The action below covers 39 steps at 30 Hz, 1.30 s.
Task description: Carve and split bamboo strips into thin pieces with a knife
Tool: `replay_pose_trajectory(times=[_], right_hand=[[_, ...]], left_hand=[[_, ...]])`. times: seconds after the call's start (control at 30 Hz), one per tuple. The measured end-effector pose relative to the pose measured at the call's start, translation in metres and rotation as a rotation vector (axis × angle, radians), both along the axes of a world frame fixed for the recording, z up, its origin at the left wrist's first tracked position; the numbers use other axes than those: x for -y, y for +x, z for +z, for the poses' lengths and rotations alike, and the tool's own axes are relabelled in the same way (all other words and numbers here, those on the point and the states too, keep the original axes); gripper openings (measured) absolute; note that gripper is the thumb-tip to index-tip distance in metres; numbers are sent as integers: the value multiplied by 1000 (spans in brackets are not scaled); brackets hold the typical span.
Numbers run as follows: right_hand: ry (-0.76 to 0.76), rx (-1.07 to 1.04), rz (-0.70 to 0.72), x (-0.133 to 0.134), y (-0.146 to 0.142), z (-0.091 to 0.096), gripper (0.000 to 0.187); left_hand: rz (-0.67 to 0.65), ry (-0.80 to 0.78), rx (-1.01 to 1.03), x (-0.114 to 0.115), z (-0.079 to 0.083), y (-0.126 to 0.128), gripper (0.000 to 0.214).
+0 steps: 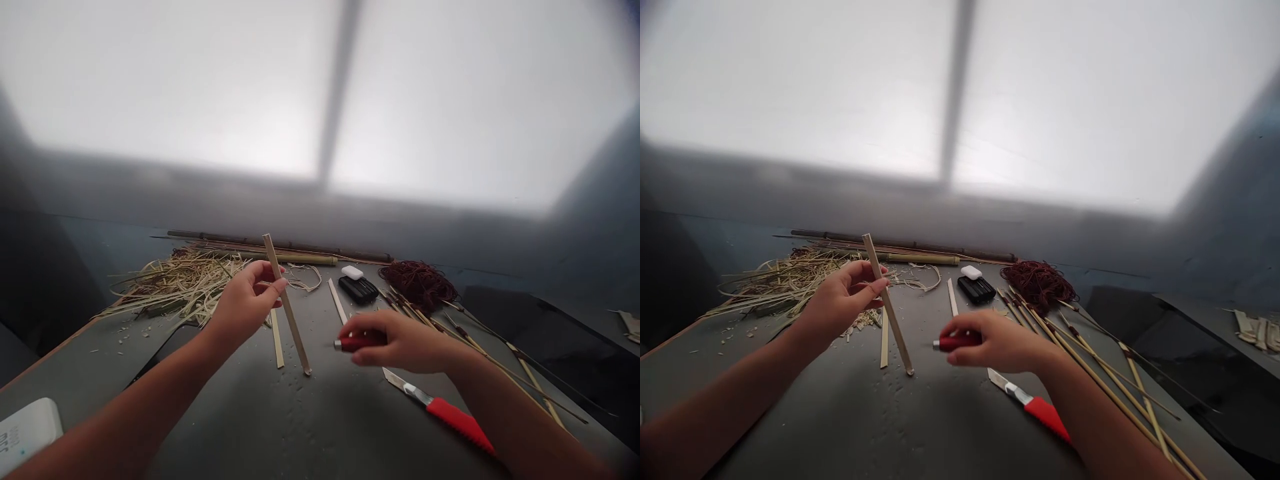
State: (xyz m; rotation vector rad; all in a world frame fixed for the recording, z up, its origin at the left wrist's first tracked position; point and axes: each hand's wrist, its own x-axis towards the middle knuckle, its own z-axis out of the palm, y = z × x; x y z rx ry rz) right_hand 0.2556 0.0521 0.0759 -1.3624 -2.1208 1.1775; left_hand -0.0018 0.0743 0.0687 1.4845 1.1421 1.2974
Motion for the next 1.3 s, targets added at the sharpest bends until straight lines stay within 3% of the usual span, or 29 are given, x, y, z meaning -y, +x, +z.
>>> replay_pose_trajectory(times=[0.07, 0.23, 0.47, 0.63, 0.83, 0.97, 1.3], right_hand=[[31, 210, 114, 5, -2, 2, 23], [80, 340, 114, 4, -4, 0, 30], [31, 376, 183, 21, -1, 2, 13], [223, 455, 166, 42, -2, -6, 16], [184, 374, 225, 54, -3, -2, 23], [154, 383, 181, 59, -3, 1, 21], [115, 483, 290, 58, -15, 9, 19]], left_hand=[[-33, -50, -53, 1, -6, 2, 31], [-161, -268, -35, 6, -25, 18, 25], [-175, -330, 6, 5, -32, 23, 20], [-227, -405, 49, 7, -27, 27, 14], [-262, -482, 40, 16, -27, 34, 13], [-269, -525, 22, 18, -33, 39, 12], [-202, -629, 17, 7, -56, 45, 13]])
